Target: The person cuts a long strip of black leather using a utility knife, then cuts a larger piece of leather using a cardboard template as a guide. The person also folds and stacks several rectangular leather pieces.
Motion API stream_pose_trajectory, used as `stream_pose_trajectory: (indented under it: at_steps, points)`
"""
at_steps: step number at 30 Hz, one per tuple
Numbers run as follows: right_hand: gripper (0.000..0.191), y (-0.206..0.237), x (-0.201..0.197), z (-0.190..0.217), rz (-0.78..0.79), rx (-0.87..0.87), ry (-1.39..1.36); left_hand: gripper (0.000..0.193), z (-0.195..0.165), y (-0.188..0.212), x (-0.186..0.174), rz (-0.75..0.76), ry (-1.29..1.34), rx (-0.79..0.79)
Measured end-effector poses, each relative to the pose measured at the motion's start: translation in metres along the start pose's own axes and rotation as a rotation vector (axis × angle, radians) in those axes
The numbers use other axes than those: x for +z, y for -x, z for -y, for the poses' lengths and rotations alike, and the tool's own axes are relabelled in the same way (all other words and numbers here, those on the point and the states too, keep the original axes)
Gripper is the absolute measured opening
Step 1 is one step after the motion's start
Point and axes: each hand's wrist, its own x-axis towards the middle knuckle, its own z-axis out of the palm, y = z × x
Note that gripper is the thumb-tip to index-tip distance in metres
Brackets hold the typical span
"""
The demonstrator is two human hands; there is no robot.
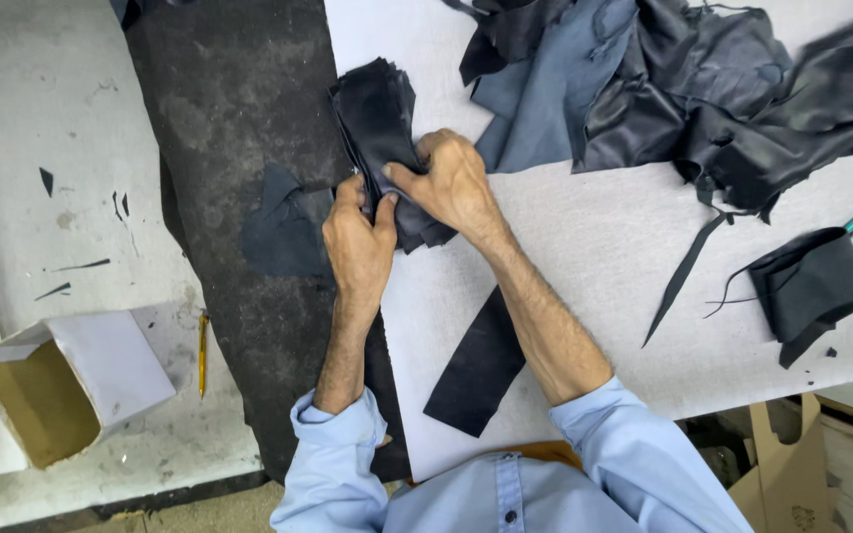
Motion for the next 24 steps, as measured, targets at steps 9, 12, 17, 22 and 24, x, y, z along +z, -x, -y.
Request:
stream_pose_trajectory:
  at_steps: [9,12,17,22,24]
  points:
    - [0.049,0.021,-0.019,0.010,0.076,-0.027,-0.684,0.035,0.005,0.005,-0.007,0.109,0.178,-0.102]
    - [0.048,0.030,-0.041,0.004,0.092,-0.069,-0.771,0.031,0.020,0.012,-0.001,0.046,0.378,-0.073]
    - [0.045,0.009,-0.101,0.017,0.126,-0.160,-0.701,0.023,0.043,0.028,0.020,-0.122,0.260,0.084]
    - [0.031,-0.100,-0.154,0.054,-0.048,-0.246,-0.359,0.022,0.055,0.035,0.031,-0.111,0.204,0.214]
    - [0.030,-0.131,-0.156,0.057,-0.100,-0.261,-0.228,0.022,0.056,0.035,0.031,-0.118,0.209,0.226]
